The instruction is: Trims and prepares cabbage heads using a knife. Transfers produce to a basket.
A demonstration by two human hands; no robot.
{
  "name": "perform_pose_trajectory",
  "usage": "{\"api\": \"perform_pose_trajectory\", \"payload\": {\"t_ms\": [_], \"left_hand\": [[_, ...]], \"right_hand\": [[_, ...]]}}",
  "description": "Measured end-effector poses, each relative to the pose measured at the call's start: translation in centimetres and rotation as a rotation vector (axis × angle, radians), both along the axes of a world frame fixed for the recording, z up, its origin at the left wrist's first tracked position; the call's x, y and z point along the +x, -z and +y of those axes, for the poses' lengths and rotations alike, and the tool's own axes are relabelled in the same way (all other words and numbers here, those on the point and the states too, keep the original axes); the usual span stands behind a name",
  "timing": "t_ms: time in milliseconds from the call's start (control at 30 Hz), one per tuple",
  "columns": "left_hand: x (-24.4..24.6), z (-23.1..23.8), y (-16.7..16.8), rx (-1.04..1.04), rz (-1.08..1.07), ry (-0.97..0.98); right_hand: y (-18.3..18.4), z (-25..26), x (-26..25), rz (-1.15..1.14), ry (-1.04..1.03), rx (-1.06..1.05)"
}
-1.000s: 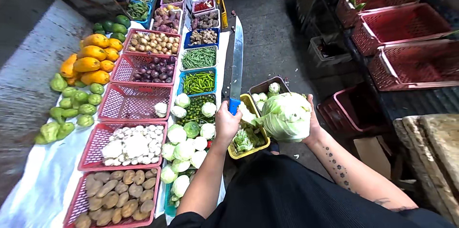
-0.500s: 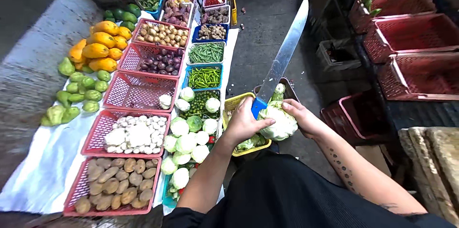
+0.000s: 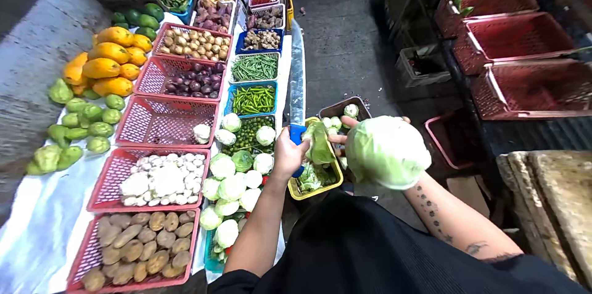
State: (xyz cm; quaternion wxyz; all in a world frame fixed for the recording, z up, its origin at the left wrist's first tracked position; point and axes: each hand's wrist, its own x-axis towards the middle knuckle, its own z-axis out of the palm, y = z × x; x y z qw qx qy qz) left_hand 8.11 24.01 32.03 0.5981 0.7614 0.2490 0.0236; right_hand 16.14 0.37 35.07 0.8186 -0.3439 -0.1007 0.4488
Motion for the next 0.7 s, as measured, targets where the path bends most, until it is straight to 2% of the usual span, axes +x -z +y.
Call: {"api": "perform_pose_trajectory", "payload": {"t_ms": [33, 67, 100, 167, 300, 400, 467, 567, 633, 700], "left_hand": [[-0.1, 0.0, 0.8, 0.006, 0.006, -0.021], [-0.1, 0.0, 1.5, 0.017, 0.017, -0.038], [-0.1, 0.2, 2.2, 0.041, 0.042, -0.049], [-0.2, 0.7, 4.0, 0.083, 0.134, -0.022], [-1.4, 0.9, 6.8, 0.052, 0.309, 0.094], [-2.2, 0.7, 7.5, 0.033, 0.333, 0.086], [-2.6, 0.2, 6.8, 0.034, 0.299, 0.053], [-3.3, -1.1, 3.5, 0.0, 0.177, -0.003], [-3.9, -1.7, 1.3, -0.012, 0.04, -0.023], [-4.4, -1.9, -0.1, -0.005, -0.081, -0.025]], "right_hand": [[4.8, -0.9, 0.6, 0.033, -0.055, 0.143], [7.2, -1.9, 0.6, 0.067, -0.073, 0.172], [7.9, -2.8, 0.1, 0.175, -0.046, 0.147], [7.5, -3.7, -1.0, 0.366, 0.055, 0.078], [7.3, -4.3, -2.7, 0.535, 0.122, 0.114], [4.8, -3.0, -2.1, 0.443, 0.064, 0.256], [2.6, -2.4, -1.5, 0.36, 0.058, 0.255], [-0.3, -1.7, -1.3, 0.366, 0.107, 0.199], [-0.1, -1.3, -1.5, 0.435, 0.132, 0.191], [1.0, -0.9, -2.3, 0.504, 0.102, 0.286]]}}
